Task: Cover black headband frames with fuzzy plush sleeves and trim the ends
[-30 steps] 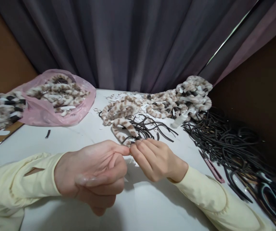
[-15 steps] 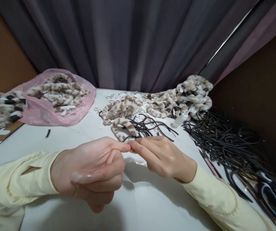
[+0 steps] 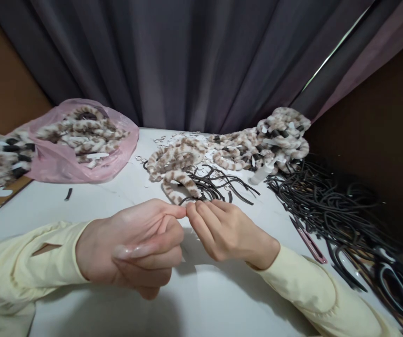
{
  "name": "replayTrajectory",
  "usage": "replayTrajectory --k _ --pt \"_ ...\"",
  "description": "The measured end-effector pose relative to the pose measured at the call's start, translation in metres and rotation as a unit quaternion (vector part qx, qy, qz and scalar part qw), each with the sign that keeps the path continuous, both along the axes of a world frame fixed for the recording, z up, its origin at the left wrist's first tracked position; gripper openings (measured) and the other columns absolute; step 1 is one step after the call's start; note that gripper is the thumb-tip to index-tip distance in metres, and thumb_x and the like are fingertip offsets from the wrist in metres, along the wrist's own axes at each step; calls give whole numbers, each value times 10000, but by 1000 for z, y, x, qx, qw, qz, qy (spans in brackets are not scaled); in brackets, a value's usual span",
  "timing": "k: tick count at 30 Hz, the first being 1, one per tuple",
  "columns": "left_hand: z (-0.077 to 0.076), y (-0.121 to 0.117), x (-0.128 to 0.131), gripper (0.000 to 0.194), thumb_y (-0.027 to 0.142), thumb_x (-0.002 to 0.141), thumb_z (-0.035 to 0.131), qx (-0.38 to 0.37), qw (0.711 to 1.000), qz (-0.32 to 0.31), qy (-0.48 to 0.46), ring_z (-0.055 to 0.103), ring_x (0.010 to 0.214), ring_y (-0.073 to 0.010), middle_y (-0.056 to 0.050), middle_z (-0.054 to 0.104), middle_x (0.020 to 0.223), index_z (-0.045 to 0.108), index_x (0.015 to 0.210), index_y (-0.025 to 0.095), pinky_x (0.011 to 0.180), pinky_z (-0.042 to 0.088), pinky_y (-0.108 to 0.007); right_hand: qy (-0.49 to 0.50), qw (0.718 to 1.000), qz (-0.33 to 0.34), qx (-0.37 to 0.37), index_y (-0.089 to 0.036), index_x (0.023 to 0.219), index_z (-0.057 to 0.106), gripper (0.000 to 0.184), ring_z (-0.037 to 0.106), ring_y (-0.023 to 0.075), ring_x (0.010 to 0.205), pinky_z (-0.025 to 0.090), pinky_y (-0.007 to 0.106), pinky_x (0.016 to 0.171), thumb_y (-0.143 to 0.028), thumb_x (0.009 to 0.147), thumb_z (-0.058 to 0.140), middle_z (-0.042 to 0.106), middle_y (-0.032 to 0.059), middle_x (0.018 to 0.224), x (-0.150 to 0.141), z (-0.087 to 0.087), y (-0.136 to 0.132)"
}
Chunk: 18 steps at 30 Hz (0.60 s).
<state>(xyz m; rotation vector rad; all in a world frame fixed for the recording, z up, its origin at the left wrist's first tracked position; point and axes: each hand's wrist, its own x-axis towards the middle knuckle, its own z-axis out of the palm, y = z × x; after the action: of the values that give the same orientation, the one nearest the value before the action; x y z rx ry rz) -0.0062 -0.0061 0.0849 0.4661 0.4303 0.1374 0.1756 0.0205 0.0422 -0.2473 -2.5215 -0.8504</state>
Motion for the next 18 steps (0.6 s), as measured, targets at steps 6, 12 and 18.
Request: replayTrajectory --k 6,12,18 --pt "-1 1 -1 669 261 910 167 -14 1000 5 -19 139 249 -92 -6 121 249 288 259 167 326 161 -230 47 998 -25 -26 6 944 533 203 492 139 554 373 266 466 -91 882 366 528 62 650 -4 -7 -3" --pt "0 0 -1 658 265 896 213 -16 1000 12 7 143 237 -84 -3 126 235 293 251 160 315 184 -203 97 989 -22 -109 -53 869 525 229 465 135 542 355 255 474 -13 846 300 515 43 623 -6 -9 -3" --pt "4 -3 3 701 291 905 163 -7 999 26 41 118 217 -81 -10 81 223 230 220 160 295 154 -189 130 945 27 -300 -70 884 534 256 472 119 551 363 238 456 33 779 324 563 58 715 1 -2 3"
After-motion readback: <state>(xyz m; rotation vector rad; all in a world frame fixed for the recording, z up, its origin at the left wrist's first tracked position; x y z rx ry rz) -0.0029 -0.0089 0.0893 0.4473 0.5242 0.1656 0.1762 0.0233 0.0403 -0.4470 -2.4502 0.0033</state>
